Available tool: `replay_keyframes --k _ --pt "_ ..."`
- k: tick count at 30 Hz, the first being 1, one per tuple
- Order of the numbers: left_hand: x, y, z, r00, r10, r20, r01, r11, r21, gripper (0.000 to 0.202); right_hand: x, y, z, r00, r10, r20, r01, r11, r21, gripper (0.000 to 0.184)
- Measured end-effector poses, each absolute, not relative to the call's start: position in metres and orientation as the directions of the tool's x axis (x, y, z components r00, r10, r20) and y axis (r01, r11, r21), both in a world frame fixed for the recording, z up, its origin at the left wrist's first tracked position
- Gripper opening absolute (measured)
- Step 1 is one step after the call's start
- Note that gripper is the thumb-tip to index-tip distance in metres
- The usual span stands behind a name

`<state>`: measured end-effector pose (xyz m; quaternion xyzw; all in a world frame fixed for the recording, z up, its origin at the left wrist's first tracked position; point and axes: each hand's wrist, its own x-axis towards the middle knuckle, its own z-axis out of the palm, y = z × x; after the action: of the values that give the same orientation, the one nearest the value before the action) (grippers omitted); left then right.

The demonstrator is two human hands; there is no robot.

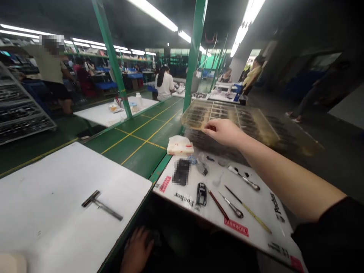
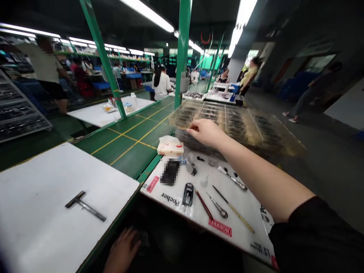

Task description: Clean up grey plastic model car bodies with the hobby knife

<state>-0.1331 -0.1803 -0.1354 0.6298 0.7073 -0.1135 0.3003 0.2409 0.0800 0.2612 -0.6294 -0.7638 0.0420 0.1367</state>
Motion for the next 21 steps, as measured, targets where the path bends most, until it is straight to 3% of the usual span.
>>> replay_keyframes --k 4,8,14,21 --pt "-0.143 -0.169 -0.158 0.032 0.763 -0.645 0.966 0.143 0.217 0.074 0.219 -0.005 0.189 -0.260 0.963 -0.065 0.944 0.239 -0.225 0.019" --pt "-0.144 -0.141 -0.169 0.069 0.726 -0.685 0.954 0.152 0.257 0.083 0.195 -0.080 0.103 -0.179 0.966 -0.186 0.978 0.155 -0.136 0.017" --pt "-0.133 -0.134 -0.158 0.078 0.760 -0.646 0.895 0.232 0.382 0.079 0.186 -0.121 0.033 -0.019 0.997 -0.071 0.997 0.014 -0.073 0.037" --pt "-0.132 -0.238 -0.079 0.336 0.806 -0.487 0.547 0.254 0.798 0.076 0.223 -0.097 0.002 -0.115 0.992 0.044 0.971 0.122 -0.206 0.054"
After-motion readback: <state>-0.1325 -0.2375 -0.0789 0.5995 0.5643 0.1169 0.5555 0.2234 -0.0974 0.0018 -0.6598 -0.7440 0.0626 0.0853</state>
